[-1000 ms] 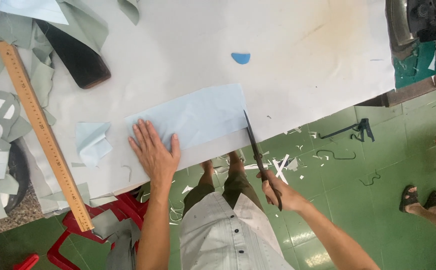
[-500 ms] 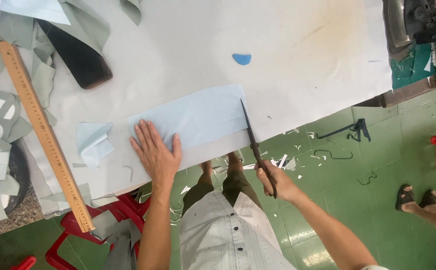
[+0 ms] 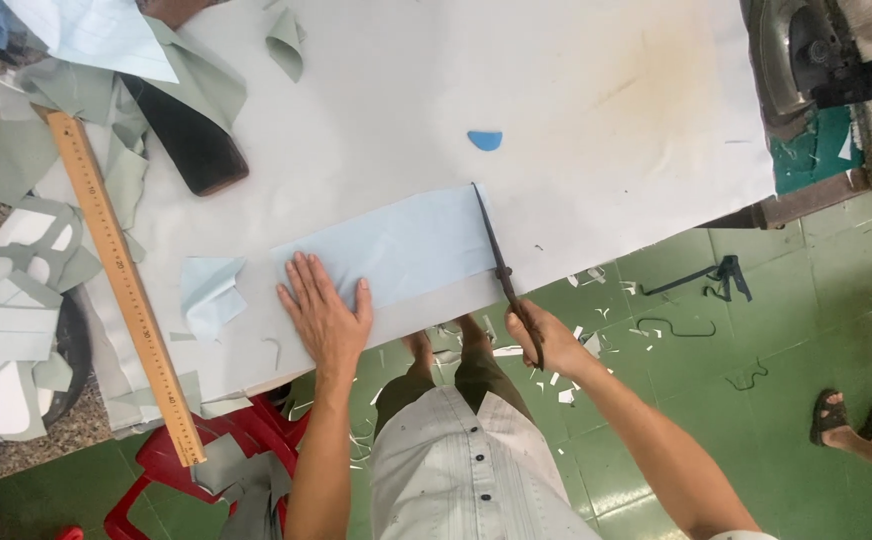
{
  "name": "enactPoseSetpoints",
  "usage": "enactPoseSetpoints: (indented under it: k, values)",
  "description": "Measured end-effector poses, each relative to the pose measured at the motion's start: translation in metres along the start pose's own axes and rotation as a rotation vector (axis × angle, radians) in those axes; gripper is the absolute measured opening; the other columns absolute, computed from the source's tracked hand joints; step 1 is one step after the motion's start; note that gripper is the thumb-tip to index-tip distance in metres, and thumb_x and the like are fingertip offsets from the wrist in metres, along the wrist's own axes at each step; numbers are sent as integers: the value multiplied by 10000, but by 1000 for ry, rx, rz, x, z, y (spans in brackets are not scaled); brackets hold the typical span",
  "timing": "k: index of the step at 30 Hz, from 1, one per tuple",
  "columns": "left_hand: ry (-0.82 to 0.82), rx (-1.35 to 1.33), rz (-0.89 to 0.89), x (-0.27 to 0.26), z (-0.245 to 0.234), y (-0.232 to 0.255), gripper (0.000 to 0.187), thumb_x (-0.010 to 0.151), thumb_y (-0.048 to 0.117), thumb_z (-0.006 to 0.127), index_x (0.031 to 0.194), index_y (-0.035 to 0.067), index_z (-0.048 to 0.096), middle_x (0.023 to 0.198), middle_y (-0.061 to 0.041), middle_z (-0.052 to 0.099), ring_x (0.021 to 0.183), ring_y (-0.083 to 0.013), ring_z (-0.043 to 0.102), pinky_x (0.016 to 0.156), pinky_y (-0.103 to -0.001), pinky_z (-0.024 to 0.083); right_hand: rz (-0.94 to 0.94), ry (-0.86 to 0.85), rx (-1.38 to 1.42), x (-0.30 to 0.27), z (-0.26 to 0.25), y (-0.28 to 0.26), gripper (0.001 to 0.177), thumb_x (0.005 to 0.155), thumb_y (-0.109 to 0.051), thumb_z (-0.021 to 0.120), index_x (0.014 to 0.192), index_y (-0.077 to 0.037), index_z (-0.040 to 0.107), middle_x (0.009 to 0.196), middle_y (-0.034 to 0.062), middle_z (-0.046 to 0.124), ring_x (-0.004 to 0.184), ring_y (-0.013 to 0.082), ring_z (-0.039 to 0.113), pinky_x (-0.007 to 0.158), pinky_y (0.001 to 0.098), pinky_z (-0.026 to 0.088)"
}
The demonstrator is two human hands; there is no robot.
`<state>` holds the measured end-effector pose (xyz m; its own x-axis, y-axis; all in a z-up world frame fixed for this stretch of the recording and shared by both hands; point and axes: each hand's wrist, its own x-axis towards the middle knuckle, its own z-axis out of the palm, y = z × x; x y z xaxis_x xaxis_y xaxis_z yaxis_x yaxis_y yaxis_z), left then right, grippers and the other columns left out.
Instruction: The person cuts a piece of light blue fabric using shears, measures and marks it with a ruler, and irons the cut piece on a worktable. The person also handles and folds other fabric pieces during the process.
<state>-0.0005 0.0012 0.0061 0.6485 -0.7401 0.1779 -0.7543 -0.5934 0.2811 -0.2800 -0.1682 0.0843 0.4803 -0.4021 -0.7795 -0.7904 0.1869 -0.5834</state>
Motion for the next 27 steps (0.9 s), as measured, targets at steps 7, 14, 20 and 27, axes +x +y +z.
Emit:
enactPoseSetpoints:
  k: [7, 14, 20, 27]
  values:
    - [5, 16, 0, 2, 1, -7, 818, 979, 477, 549, 1574, -40, 331, 1579, -274, 422, 1481, -418, 369, 1215, -619, 148, -57, 196, 233, -16, -6, -2, 501, 1037, -486, 438, 956, -25, 616, 482, 134, 580, 451, 250, 632, 465, 334, 498]
    - [-17, 167, 37, 42, -14, -58, 784, 1029, 528, 490, 1584, -14, 370, 1472, -249, 574, 1450, -373, 462, 1251, -593, 120, -179, 237, 10, -4, -110, 26, 524, 1045, -423, 412, 1187, 51, 585, 505, 142, 614, 488, 284, 660, 537, 389, 501]
    - [132, 120, -112, 30, -3, 84, 684, 1037, 406, 530, 1522, -57, 392, 1537, -258, 490, 1468, -420, 413, 1253, -595, 222, -320, -44, -438, 53, -218, 14, 768, 881, -656, 389, 1293, -36, 578, 636, 29, 531, 551, 180, 505, 539, 344, 411]
    - [-21, 145, -461, 0, 58, 236, 812, 1046, 603, 346, 1590, 2, 281, 1671, -210, 238, 1566, -351, 193, 1278, -548, 113, -330, -447, -728, 99, -294, -13, 729, 867, -671, 429, 1226, -61, 604, 663, 5, 513, 578, 148, 492, 569, 316, 429]
